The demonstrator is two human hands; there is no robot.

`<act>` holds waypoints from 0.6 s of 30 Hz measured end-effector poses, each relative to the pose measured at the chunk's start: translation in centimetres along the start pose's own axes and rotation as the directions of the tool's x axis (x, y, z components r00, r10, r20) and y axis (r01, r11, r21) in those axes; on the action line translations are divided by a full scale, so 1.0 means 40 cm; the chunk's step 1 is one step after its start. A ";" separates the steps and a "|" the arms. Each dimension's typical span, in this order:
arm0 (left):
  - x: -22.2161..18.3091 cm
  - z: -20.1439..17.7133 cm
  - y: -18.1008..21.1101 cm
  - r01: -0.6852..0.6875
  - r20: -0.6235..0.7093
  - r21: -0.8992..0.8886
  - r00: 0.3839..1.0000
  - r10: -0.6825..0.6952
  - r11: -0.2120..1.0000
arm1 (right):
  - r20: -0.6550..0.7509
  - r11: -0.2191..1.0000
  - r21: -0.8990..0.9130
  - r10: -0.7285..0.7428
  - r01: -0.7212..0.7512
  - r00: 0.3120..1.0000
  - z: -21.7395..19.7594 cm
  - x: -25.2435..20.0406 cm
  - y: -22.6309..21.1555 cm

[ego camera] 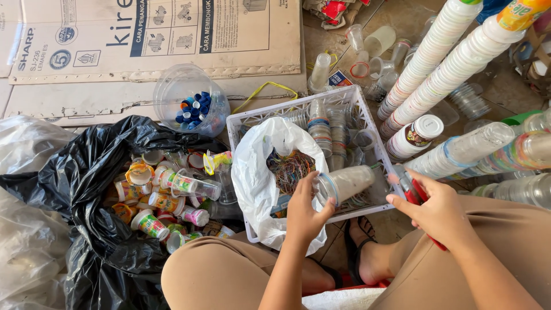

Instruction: Cutting the top rims off plastic cups for recycling using a pair of cutters

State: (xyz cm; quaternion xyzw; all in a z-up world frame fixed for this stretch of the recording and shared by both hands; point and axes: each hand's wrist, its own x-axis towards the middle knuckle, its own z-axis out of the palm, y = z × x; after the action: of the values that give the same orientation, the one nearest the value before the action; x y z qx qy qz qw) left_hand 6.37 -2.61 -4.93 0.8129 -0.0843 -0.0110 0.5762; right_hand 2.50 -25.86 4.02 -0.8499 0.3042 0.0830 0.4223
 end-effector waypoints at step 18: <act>-0.018 0.005 0.093 -0.501 0.069 0.113 0.865 0.496 0.858 | 0.177 0.971 0.198 -0.171 0.135 0.969 0.012 -0.003 0.022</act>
State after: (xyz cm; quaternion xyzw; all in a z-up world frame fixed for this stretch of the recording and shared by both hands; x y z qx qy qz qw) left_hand 5.19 -3.89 -1.58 0.7979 -0.3029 0.1287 0.5050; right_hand 1.93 -25.85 3.18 -0.8159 0.2017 0.1032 0.5319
